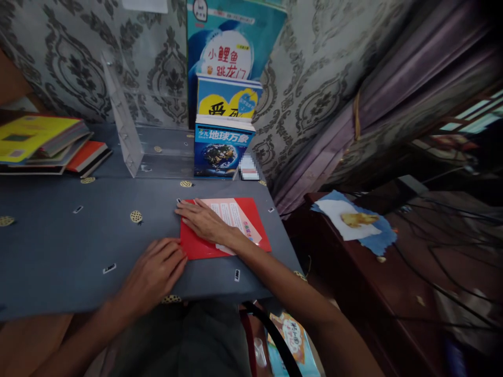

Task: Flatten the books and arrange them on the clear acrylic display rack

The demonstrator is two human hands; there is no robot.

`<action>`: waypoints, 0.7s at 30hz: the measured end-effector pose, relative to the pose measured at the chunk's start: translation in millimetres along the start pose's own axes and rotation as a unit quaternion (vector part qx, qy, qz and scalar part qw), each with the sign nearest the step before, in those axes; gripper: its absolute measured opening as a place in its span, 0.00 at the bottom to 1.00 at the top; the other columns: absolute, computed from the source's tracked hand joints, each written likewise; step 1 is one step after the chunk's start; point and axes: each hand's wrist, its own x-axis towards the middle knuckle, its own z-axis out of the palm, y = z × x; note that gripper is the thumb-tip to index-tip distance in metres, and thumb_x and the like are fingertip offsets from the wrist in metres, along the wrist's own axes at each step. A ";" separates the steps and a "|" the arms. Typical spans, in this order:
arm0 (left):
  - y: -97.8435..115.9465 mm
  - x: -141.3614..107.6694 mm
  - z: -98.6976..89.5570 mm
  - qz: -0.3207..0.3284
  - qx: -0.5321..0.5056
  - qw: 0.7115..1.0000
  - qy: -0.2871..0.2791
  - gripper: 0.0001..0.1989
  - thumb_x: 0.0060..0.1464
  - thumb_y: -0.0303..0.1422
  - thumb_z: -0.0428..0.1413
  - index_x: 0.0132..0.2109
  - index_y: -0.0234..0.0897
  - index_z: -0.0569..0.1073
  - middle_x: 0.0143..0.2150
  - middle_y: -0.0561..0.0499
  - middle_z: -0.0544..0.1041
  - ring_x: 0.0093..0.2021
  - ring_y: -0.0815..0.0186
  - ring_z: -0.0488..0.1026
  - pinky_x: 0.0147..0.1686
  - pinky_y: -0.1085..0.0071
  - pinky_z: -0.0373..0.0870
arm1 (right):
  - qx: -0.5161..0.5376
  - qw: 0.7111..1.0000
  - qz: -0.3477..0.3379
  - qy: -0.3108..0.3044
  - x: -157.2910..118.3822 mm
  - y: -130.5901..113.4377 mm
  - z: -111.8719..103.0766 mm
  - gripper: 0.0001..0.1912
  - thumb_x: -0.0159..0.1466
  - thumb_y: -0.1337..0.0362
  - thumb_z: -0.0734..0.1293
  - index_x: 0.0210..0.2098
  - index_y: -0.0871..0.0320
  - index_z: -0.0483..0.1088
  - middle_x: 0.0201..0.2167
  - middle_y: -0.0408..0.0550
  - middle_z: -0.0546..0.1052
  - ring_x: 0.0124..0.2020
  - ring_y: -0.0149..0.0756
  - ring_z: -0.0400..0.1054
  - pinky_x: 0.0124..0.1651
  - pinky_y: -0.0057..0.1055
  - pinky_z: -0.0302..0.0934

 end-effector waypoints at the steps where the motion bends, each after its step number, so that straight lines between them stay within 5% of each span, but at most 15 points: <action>1: -4.4 8.7 -0.3 0.001 0.008 1.000 -0.014 0.13 0.69 0.29 0.46 0.42 0.37 0.75 0.42 0.46 0.79 0.47 0.57 0.76 0.47 0.58 0.73 | 0.012 1.000 0.003 0.010 -1.0 1.0 1.1 0.22 0.75 0.68 0.54 0.67 0.58 0.62 0.70 0.53 0.64 0.73 0.36 0.52 0.75 0.47 0.44; 4: -20.9 40.1 4.8 -0.004 0.042 0.998 -0.037 0.13 0.68 0.30 0.45 0.45 0.36 0.75 0.44 0.43 0.79 0.45 0.56 0.76 0.47 0.56 0.74 | 0.058 0.997 0.020 0.055 -4.5 6.4 2.3 0.24 0.76 0.68 0.51 0.70 0.61 0.56 0.69 0.56 0.66 0.72 0.36 0.56 0.74 0.44 0.48; 9: -44.8 74.5 26.1 -0.054 0.078 0.992 -0.082 0.15 0.65 0.30 0.46 0.54 0.33 0.72 0.57 0.36 0.76 0.56 0.49 0.74 0.54 0.51 0.72 | 0.076 0.989 0.067 0.106 -19.1 17.1 0.2 0.25 0.74 0.70 0.53 0.69 0.55 0.58 0.68 0.54 0.68 0.70 0.38 0.60 0.72 0.45 0.54; 21: -50.1 69.9 34.7 -0.052 0.098 0.991 -0.073 0.22 0.68 0.34 0.40 0.58 0.31 0.72 0.63 0.33 0.73 0.64 0.46 0.70 0.57 0.48 0.68 | 0.011 0.964 0.207 0.165 -101.6 60.7 -31.3 0.24 0.71 0.71 0.56 0.65 0.60 0.65 0.63 0.58 0.72 0.65 0.43 0.67 0.69 0.46 0.58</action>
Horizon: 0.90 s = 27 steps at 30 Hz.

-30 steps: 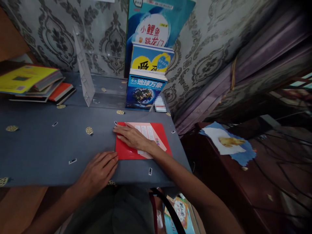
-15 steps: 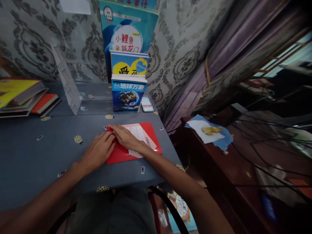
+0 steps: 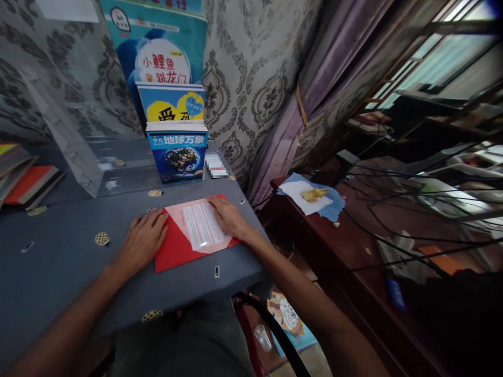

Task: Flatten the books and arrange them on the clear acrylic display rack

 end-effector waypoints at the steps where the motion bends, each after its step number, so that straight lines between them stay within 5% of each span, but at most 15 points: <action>1: 0.2 0.9 -1.7 0.000 0.002 1.000 -0.004 0.22 0.68 0.34 0.40 0.57 0.31 0.72 0.62 0.32 0.74 0.63 0.45 0.70 0.57 0.48 0.68 | -0.003 1.000 0.011 0.009 -2.6 6.9 -2.9 0.24 0.71 0.72 0.56 0.64 0.60 0.65 0.63 0.58 0.73 0.64 0.43 0.67 0.69 0.48 0.58; 10: 22.5 34.5 -26.5 0.069 -0.006 0.994 -0.080 0.18 0.67 0.33 0.43 0.50 0.33 0.76 0.50 0.37 0.80 0.51 0.48 0.76 0.53 0.46 0.69 | 0.115 0.990 0.039 0.069 -20.4 31.4 -16.0 0.24 0.71 0.67 0.53 0.62 0.58 0.68 0.62 0.54 0.74 0.63 0.40 0.68 0.68 0.46 0.60; 14: 61.6 42.5 -13.7 0.242 -0.131 0.957 -0.094 0.20 0.68 0.27 0.42 0.60 0.37 0.71 0.60 0.42 0.76 0.62 0.56 0.70 0.59 0.55 0.67 | 0.085 0.989 0.064 0.102 -56.0 26.7 -20.0 0.23 0.72 0.65 0.54 0.63 0.56 0.68 0.65 0.54 0.72 0.66 0.41 0.65 0.69 0.47 0.57; 17: 89.6 43.6 0.3 0.321 -0.131 0.932 -0.105 0.23 0.68 0.25 0.43 0.66 0.39 0.66 0.68 0.43 0.70 0.70 0.56 0.62 0.64 0.54 0.61 | 0.023 0.991 0.086 0.099 -92.5 19.8 -21.5 0.24 0.72 0.63 0.55 0.64 0.58 0.66 0.69 0.58 0.66 0.71 0.44 0.58 0.71 0.50 0.52; 21: 109.2 50.7 12.2 0.363 -0.101 0.920 -0.111 0.22 0.71 0.29 0.43 0.68 0.36 0.62 0.69 0.41 0.68 0.71 0.55 0.60 0.68 0.49 0.51 | -0.044 0.988 0.126 0.082 -122.6 11.0 -20.5 0.25 0.72 0.60 0.58 0.66 0.58 0.63 0.71 0.61 0.62 0.73 0.49 0.53 0.70 0.55 0.52; 27: 115.2 65.9 7.9 0.373 -0.122 0.914 -0.101 0.19 0.71 0.29 0.40 0.63 0.35 0.68 0.63 0.39 0.73 0.64 0.57 0.69 0.62 0.53 0.59 | -0.079 0.984 0.146 0.070 -121.2 1.5 -20.8 0.24 0.74 0.60 0.55 0.66 0.57 0.64 0.70 0.58 0.64 0.74 0.49 0.50 0.70 0.53 0.53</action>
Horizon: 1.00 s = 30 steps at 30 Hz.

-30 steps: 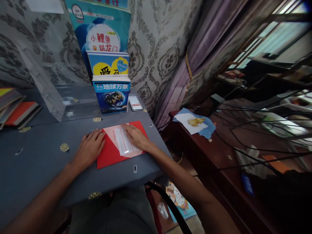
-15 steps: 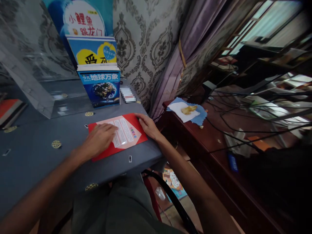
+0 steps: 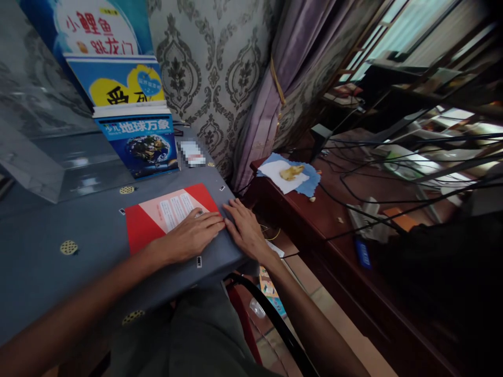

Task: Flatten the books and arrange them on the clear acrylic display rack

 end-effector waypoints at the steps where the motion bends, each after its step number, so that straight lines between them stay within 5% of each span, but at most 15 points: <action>1: -0.3 1.1 -1.6 0.002 -0.007 1.000 0.001 0.20 0.71 0.28 0.39 0.62 0.35 0.68 0.63 0.40 0.74 0.63 0.58 0.69 0.61 0.55 0.59 | -0.002 1.000 0.002 -0.003 0.8 -1.1 -0.5 0.24 0.74 0.59 0.55 0.66 0.57 0.64 0.70 0.58 0.64 0.74 0.49 0.50 0.70 0.53 0.53; 6: -12.6 6.8 -0.9 -0.012 -0.022 1.000 0.013 0.21 0.70 0.28 0.39 0.61 0.35 0.70 0.64 0.40 0.74 0.63 0.57 0.70 0.60 0.55 0.61 | -0.006 1.000 0.002 -0.011 1.3 -2.3 -1.6 0.25 0.74 0.58 0.57 0.67 0.57 0.63 0.70 0.59 0.63 0.74 0.52 0.51 0.69 0.56 0.53; 15: -86.8 20.8 0.6 -0.165 -0.014 0.986 0.006 0.23 0.71 0.36 0.39 0.67 0.39 0.65 0.70 0.43 0.67 0.70 0.60 0.62 0.66 0.56 0.58 | -0.015 0.999 0.012 -0.026 2.9 -11.8 -8.4 0.24 0.73 0.61 0.58 0.67 0.55 0.65 0.70 0.59 0.64 0.73 0.54 0.51 0.68 0.58 0.55; 20: -83.3 18.2 7.1 -0.202 0.032 0.977 0.060 0.23 0.70 0.34 0.40 0.65 0.33 0.68 0.68 0.37 0.69 0.67 0.54 0.66 0.64 0.52 0.61 | -0.028 0.999 -0.008 -0.027 2.0 -16.1 -10.6 0.22 0.74 0.65 0.58 0.65 0.57 0.67 0.69 0.58 0.65 0.72 0.51 0.54 0.70 0.59 0.51; 24: -76.6 17.0 6.5 -0.226 0.059 0.968 0.089 0.21 0.69 0.33 0.42 0.60 0.31 0.72 0.57 0.37 0.77 0.56 0.51 0.72 0.56 0.51 0.68 | -0.037 0.998 -0.053 -0.016 -4.0 -19.1 -8.6 0.21 0.74 0.65 0.57 0.63 0.57 0.68 0.66 0.59 0.69 0.70 0.47 0.59 0.71 0.60 0.49; 30: -65.1 3.1 6.3 -0.191 0.025 0.975 0.106 0.20 0.69 0.33 0.44 0.59 0.32 0.73 0.54 0.39 0.78 0.53 0.54 0.72 0.54 0.53 0.70 | -0.049 0.990 -0.135 0.005 -33.3 -31.8 -0.5 0.35 0.68 0.45 0.66 0.65 0.63 0.66 0.67 0.68 0.67 0.70 0.56 0.59 0.69 0.62 0.53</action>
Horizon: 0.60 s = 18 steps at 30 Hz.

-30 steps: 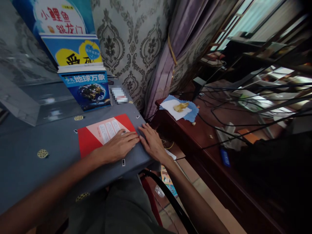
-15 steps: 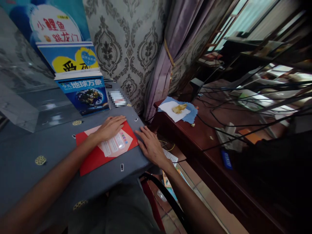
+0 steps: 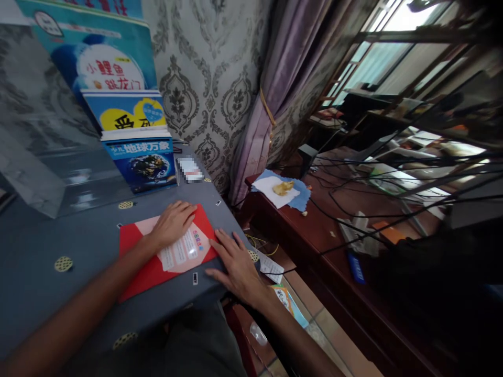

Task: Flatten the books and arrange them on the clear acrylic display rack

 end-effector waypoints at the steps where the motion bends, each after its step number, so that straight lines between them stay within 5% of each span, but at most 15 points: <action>1: 2.1 -5.8 0.1 0.007 -0.010 1.000 0.004 0.20 0.69 0.33 0.44 0.59 0.33 0.74 0.54 0.39 0.78 0.53 0.54 0.72 0.54 0.53 0.70 | 0.001 1.000 -0.017 -0.004 -5.4 -3.8 1.3 0.38 0.66 0.43 0.68 0.66 0.62 0.65 0.67 0.67 0.66 0.70 0.57 0.58 0.69 0.63 0.54; 7: 15.2 -39.4 0.5 0.030 -0.063 0.998 0.003 0.21 0.71 0.34 0.41 0.60 0.36 0.74 0.58 0.41 0.78 0.55 0.57 0.74 0.57 0.52 0.70 | 0.015 0.996 -0.085 -0.035 -26.5 -17.1 5.7 0.25 0.70 0.60 0.68 0.66 0.49 0.65 0.64 0.53 0.73 0.69 0.46 0.62 0.70 0.58 0.55; 11: 16.1 -50.8 -4.0 0.039 -0.101 0.994 -0.018 0.21 0.71 0.36 0.43 0.62 0.35 0.73 0.61 0.40 0.76 0.60 0.57 0.72 0.62 0.51 0.67 | 0.042 0.991 -0.121 -0.028 -24.3 -17.2 -3.6 0.17 0.71 0.59 0.67 0.58 0.46 0.73 0.57 0.47 0.79 0.62 0.43 0.69 0.69 0.55 0.57; 18: 29.3 -85.0 -48.0 0.029 -0.182 0.976 -0.118 0.25 0.68 0.49 0.50 0.64 0.43 0.72 0.69 0.43 0.68 0.70 0.54 0.63 0.68 0.51 0.59 | 0.113 0.981 -0.158 0.022 2.9 -20.7 -32.1 0.15 0.71 0.57 0.66 0.56 0.49 0.75 0.48 0.47 0.84 0.51 0.39 0.77 0.65 0.47 0.63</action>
